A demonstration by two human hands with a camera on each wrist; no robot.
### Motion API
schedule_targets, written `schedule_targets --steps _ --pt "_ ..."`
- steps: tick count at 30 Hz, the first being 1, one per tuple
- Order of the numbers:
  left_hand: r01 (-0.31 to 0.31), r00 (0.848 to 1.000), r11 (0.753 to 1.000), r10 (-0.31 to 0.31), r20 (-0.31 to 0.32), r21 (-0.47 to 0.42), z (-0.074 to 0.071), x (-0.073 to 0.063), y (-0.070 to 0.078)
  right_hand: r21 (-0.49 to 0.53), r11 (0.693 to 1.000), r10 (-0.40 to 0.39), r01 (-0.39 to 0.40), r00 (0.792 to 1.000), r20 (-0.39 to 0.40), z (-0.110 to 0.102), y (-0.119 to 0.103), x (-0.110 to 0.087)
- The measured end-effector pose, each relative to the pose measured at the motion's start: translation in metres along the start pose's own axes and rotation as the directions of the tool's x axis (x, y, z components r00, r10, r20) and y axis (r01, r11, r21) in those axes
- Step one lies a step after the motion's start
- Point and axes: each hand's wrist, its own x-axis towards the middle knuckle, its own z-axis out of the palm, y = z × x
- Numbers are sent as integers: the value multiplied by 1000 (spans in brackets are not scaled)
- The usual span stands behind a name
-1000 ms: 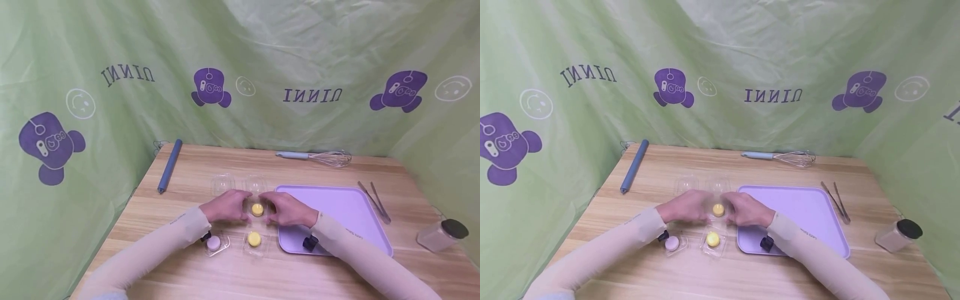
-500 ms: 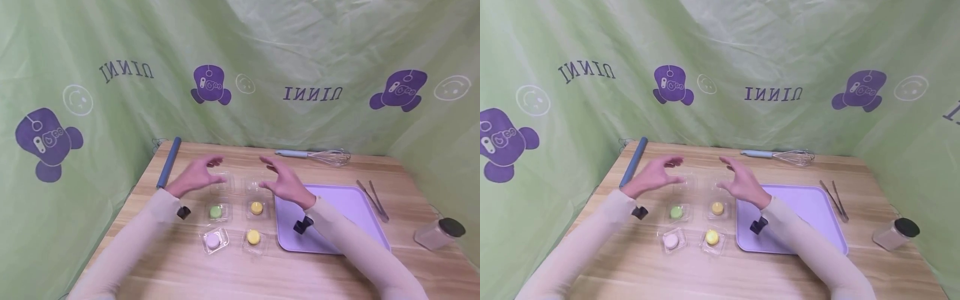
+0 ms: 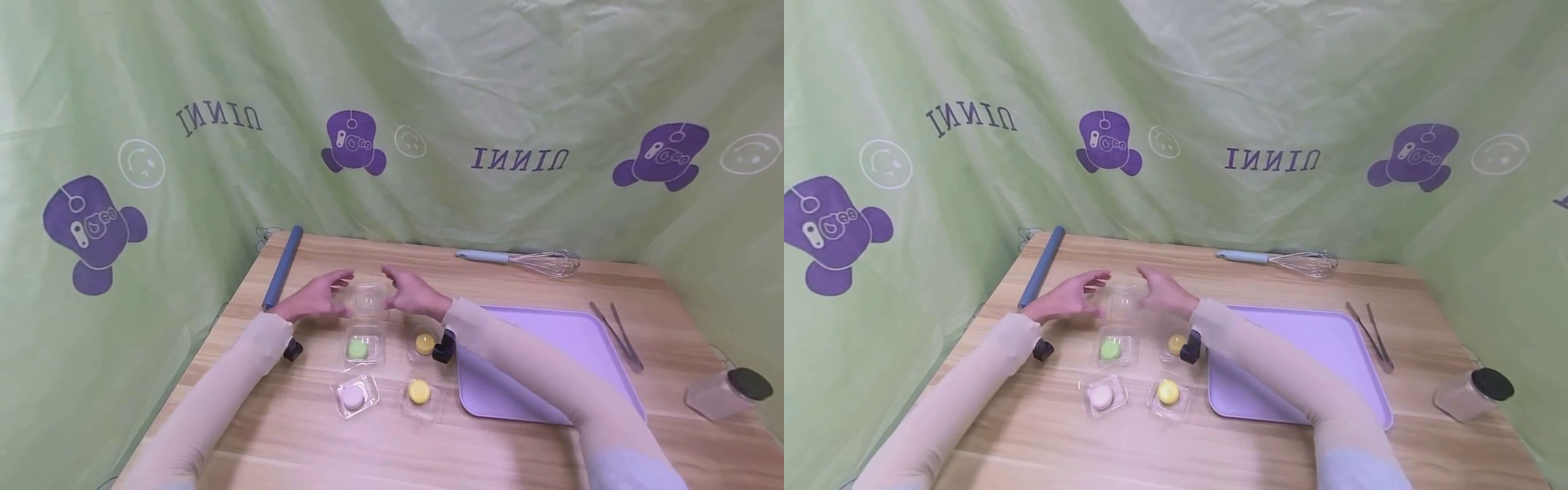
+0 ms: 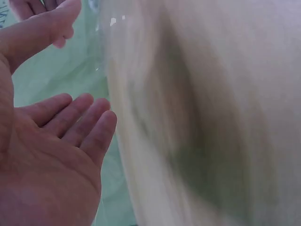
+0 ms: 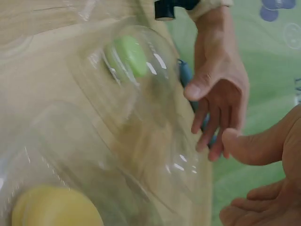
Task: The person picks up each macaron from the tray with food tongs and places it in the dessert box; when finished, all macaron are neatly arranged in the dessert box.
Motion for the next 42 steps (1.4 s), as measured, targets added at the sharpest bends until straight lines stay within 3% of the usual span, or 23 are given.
schedule_targets --steps 5,14,19,24,29,35,37,39,41,42 --pt "21 1000 998 -22 17 53 7 5 2 -74 996 44 -45 999 -14 13 -2 8" --pt "34 998 990 -40 40 135 15 10 9 -148 985 100 -93 994 38 28 -2 13" --pt "60 998 996 -61 9 63 13 8 5 -173 981 96 -90 995 24 30 -5 13" --pt "49 998 996 -51 -21 -79 6 4 1 -143 987 68 -68 998 -6 29 -8 13" --pt "23 999 984 -29 -29 -177 0 3 2 0 999 51 -51 997 -59 23 -7 11" --pt "18 999 970 -25 -23 -241 -3 1 12 150 989 38 -17 990 -137 14 -7 2" --pt "13 999 955 -27 -43 -298 -6 -3 20 137 990 -5 31 982 -190 10 -9 -2" --pt "-2 997 930 -25 -70 -368 -8 -7 28 75 990 -97 120 962 -256 6 -11 -8" --pt "-26 997 884 -8 -72 -467 -11 -11 36 -52 967 -252 248 913 -322 2 -14 -14" --pt "-35 998 857 6 -58 -514 -12 -12 39 -134 939 -345 318 872 -347 -1 -16 -17"
